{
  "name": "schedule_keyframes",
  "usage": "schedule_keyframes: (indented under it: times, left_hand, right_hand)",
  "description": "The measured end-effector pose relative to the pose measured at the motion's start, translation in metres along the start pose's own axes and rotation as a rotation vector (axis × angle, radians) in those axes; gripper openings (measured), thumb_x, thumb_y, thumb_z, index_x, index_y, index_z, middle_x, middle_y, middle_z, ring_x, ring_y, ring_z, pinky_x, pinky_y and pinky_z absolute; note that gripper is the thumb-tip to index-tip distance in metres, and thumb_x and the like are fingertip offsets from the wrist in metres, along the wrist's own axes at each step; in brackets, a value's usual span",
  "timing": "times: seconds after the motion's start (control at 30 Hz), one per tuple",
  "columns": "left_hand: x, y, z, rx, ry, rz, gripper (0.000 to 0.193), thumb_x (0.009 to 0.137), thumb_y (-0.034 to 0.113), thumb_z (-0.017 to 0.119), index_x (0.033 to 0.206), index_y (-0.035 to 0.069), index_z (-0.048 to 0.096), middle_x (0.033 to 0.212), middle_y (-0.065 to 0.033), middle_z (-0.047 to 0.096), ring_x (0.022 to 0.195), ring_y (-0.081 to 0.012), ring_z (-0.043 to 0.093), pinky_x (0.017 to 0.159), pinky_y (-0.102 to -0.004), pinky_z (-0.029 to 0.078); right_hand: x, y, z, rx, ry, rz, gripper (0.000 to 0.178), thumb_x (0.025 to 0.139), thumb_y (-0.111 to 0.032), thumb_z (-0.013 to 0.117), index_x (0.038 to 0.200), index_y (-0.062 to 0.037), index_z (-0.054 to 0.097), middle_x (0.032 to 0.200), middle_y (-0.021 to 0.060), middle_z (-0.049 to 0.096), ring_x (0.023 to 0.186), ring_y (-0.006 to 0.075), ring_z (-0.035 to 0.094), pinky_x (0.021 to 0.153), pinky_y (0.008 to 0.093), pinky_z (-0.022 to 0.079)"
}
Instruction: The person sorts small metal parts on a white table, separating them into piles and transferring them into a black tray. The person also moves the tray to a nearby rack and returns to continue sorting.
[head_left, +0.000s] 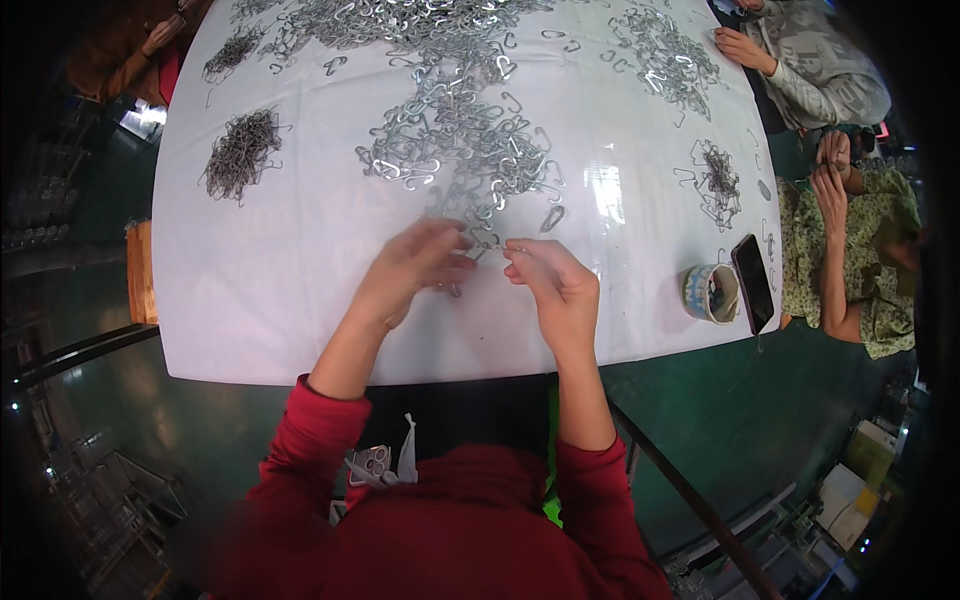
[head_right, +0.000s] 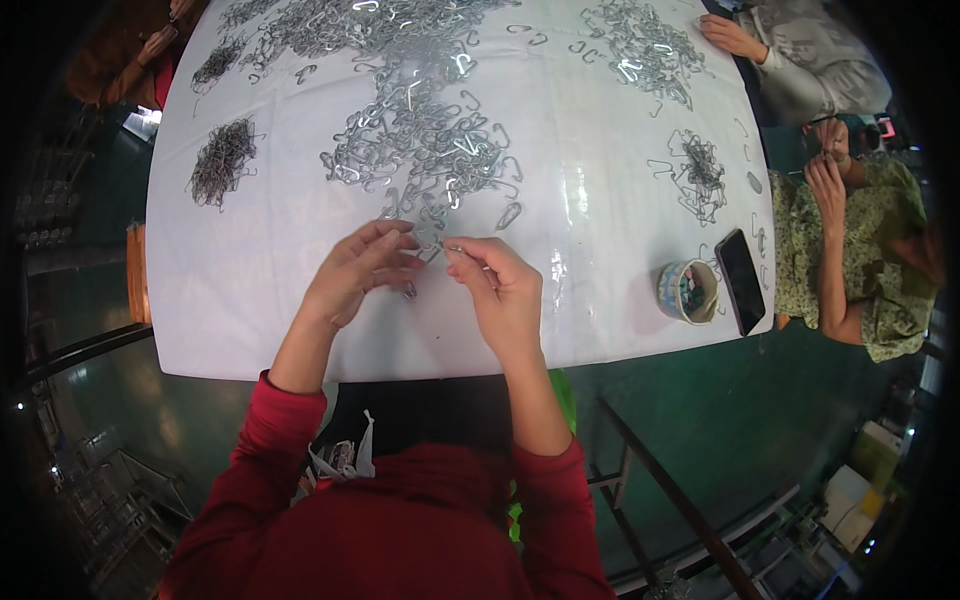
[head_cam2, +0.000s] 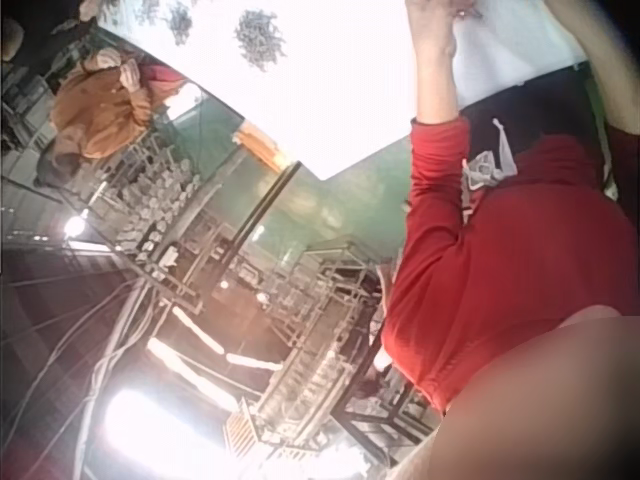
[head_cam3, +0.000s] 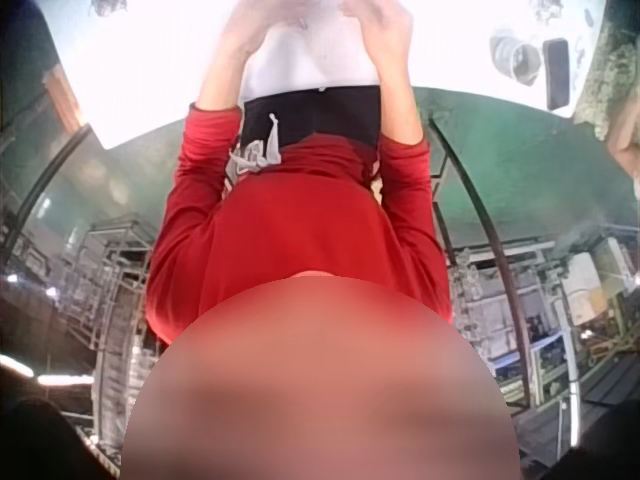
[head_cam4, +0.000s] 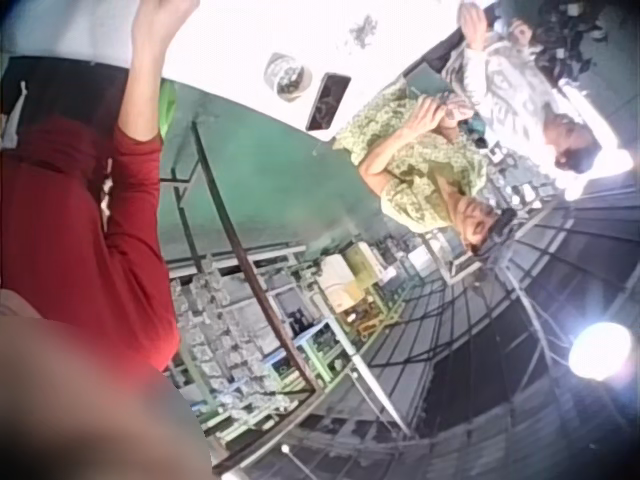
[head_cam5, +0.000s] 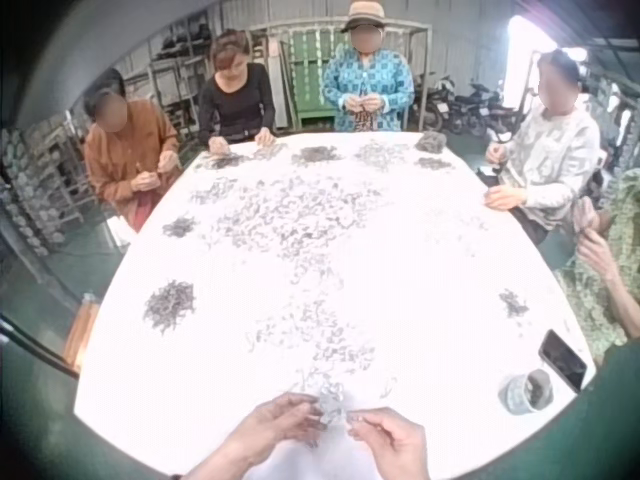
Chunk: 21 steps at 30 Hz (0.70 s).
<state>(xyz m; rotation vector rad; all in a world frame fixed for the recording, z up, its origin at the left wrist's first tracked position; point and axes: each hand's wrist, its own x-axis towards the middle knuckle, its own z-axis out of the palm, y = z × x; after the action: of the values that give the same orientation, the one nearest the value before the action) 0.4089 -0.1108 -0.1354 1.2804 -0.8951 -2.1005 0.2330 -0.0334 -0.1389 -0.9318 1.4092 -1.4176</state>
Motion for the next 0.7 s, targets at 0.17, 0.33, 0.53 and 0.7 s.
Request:
schedule_keyframes:
  times: [0.17, 0.33, 0.53, 0.7]
  left_hand:
    - [0.003, -0.006, 0.012, -0.112, -0.031, 0.026, 0.03, 0.091, 0.017, 0.064, 0.115, -0.001, 0.06, 0.092, -0.0055, 0.065, 0.081, -0.0151, 0.064, 0.073, -0.0286, 0.052]
    - [0.005, -0.014, 0.015, -0.079, 0.067, 0.141, 0.031, 0.087, 0.014, 0.069, 0.114, -0.001, 0.06, 0.087, -0.0055, 0.066, 0.076, -0.0138, 0.063, 0.071, -0.0279, 0.051]
    - [0.002, -0.021, 0.019, -0.135, 0.091, 0.167, 0.024, 0.087, 0.012, 0.069, 0.106, -0.001, 0.061, 0.088, -0.007, 0.066, 0.077, -0.0142, 0.064, 0.074, -0.0285, 0.052]
    - [0.002, -0.02, 0.018, -0.115, 0.076, 0.149, 0.024, 0.089, 0.013, 0.066, 0.108, -0.001, 0.064, 0.088, -0.0063, 0.067, 0.076, -0.0132, 0.063, 0.075, -0.0282, 0.052]
  right_hand:
    - [-0.004, -0.002, 0.002, -0.13, -0.014, -0.114, 0.015, 0.087, -0.004, 0.066, 0.101, -0.0017, 0.07, 0.09, 0.0075, 0.067, 0.075, 0.0121, 0.063, 0.065, 0.0237, 0.049]
    - [-0.011, -0.005, 0.006, -0.379, 0.083, -0.23, 0.016, 0.087, -0.004, 0.066, 0.102, -0.0016, 0.071, 0.086, 0.0074, 0.068, 0.074, 0.0117, 0.063, 0.067, 0.0233, 0.049]
    - [-0.016, -0.002, 0.009, -0.27, 0.118, -0.143, 0.016, 0.087, -0.003, 0.065, 0.103, -0.0005, 0.07, 0.084, 0.0068, 0.068, 0.073, 0.0111, 0.063, 0.069, 0.0233, 0.049]
    - [-0.019, 0.0, 0.008, -0.318, 0.088, -0.169, 0.016, 0.088, -0.003, 0.065, 0.102, -0.0002, 0.07, 0.086, 0.0072, 0.069, 0.073, 0.0112, 0.064, 0.069, 0.0238, 0.05]
